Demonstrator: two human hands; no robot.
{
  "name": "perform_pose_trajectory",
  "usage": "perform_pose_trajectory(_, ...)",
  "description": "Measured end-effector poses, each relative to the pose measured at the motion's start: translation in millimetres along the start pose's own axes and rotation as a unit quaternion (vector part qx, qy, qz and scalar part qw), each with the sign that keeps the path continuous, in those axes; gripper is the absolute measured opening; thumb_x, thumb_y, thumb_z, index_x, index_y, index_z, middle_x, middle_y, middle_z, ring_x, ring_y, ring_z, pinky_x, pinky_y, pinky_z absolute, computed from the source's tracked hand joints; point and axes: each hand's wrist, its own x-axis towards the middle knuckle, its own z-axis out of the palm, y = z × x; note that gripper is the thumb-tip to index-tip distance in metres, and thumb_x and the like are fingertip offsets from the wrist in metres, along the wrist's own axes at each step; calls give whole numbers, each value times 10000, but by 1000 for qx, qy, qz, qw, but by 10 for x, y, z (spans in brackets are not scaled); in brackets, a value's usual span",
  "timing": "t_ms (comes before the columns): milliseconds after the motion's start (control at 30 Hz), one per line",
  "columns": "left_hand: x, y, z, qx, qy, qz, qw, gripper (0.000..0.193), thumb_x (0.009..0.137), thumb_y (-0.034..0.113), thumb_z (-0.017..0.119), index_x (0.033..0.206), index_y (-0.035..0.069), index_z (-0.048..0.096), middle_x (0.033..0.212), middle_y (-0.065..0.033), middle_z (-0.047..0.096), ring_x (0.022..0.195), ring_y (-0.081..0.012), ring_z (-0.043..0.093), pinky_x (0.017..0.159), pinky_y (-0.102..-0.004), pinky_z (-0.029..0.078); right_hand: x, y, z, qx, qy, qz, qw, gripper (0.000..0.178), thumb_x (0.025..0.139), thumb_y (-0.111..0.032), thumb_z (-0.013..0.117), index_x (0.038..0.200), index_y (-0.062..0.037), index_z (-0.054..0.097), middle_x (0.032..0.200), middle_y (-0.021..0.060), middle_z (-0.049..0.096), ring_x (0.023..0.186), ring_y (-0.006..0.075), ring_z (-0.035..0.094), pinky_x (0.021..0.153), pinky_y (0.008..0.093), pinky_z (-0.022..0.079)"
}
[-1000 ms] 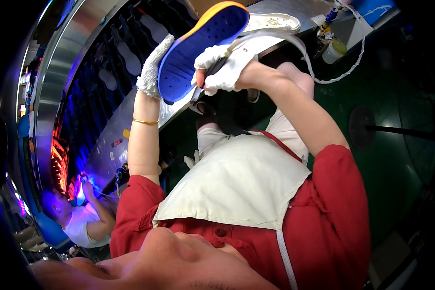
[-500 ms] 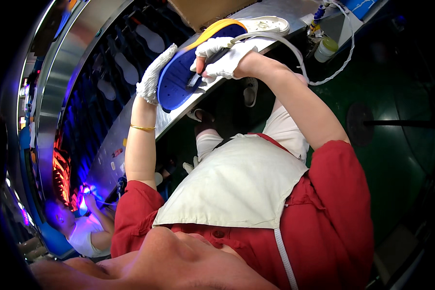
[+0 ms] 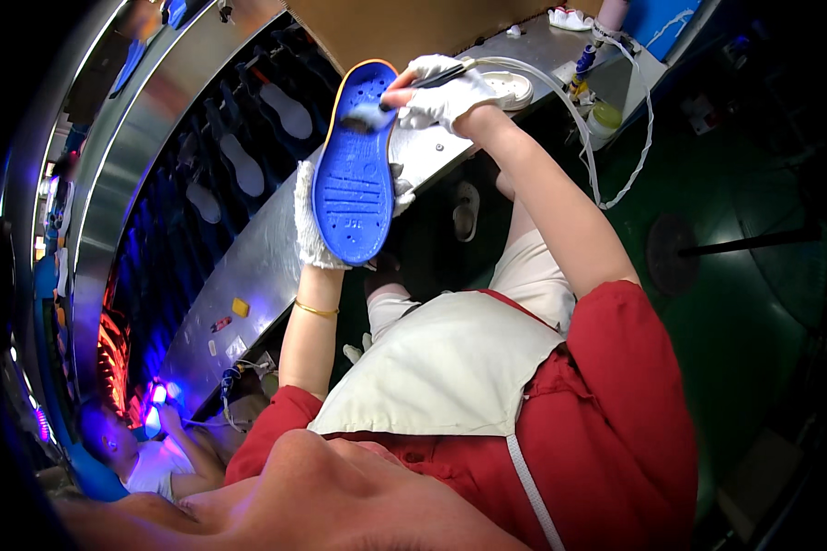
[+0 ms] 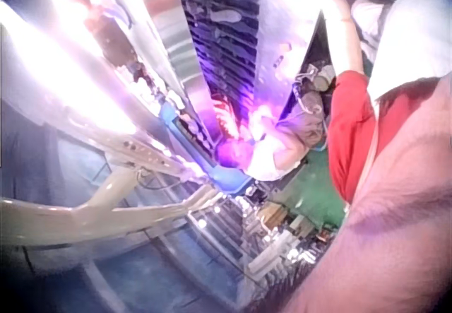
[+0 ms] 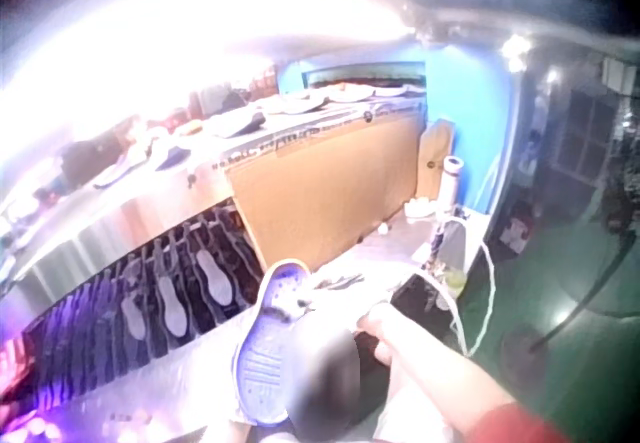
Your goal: The person applies adhesive to shoe soles using a brush, alternating between white and blue soles, and places them onto a conveyor belt.
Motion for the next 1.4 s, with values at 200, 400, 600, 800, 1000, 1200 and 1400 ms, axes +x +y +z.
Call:
perform_pose_trajectory(200, -91, -59, 15, 20, 17, 57, 998, 677, 899, 532, 328, 1283, -19, 407, 1191, -254, 518, 1012, -376, 567, 897, -488, 456, -35, 275, 262, -209, 137, -387, 887, 177, 653, -9, 726, 800, -55, 640, 748, 82, 624, 679, 211, 603, 635, 293, 490)
perform_pose_trajectory(400, -75, -36, -381, -18, 36, 132, 990, 576, 918, 485, 340, 1255, 34, 460, 1192, -151, 553, 1022, -284, 571, 892, -396, 467, -768, 236, 756, -216, 3, -393, 894, 192, 675, -15, 694, 847, -55, 618, 808, 113, 612, 764, 282, 593, 684, 333, 486)
perform_pose_trajectory(600, -216, -136, -204, -143, -34, 113, 983, 682, 899, 551, 322, 1335, 28, 363, 1272, -190, 481, 1116, -359, 505, 965, -502, 395, -617, 6, 527, 79, 19, -62, 995, 85, 809, -57, 656, 860, -3, 615, 669, 49, 623, 543, 97, 584, 527, 204, 484)
perform_pose_trajectory(800, -149, -322, 17, -99, 24, 119, 988, 713, 866, 586, 377, 1307, 27, 390, 1216, -195, 515, 1044, -340, 551, 923, -476, 441, -235, 239, 616, 92, 102, -117, 984, 131, 792, -127, 680, 813, -9, 629, 690, 50, 631, 578, 90, 584, 543, 220, 483)
perform_pose_trajectory(1000, 6, -317, -177, 293, 185, 266, 900, 610, 897, 544, 355, 1265, 65, 435, 1172, -124, 548, 994, -255, 576, 869, -404, 489, -587, -8, 820, 86, -18, -110, 990, 130, 819, -70, 639, 888, 33, 597, 707, 93, 635, 598, 121, 618, 548, 224, 500)
perform_pose_trajectory(1200, -104, -337, -122, -78, 91, 176, 977, 579, 894, 525, 390, 1277, 94, 435, 1184, -101, 541, 1024, -252, 559, 885, -395, 475, -600, 232, 900, 48, 63, -53, 995, 133, 800, -53, 658, 903, 13, 604, 792, 90, 629, 621, 114, 614, 577, 226, 507)
perform_pose_trajectory(1400, -273, -202, -111, -4, 83, 169, 982, 623, 879, 545, 416, 1258, 51, 441, 1127, -156, 569, 982, -292, 586, 874, -397, 482, -489, 225, 496, 109, 15, -92, 990, 130, 771, -29, 686, 888, -12, 633, 763, 70, 648, 705, 112, 625, 645, 228, 508)
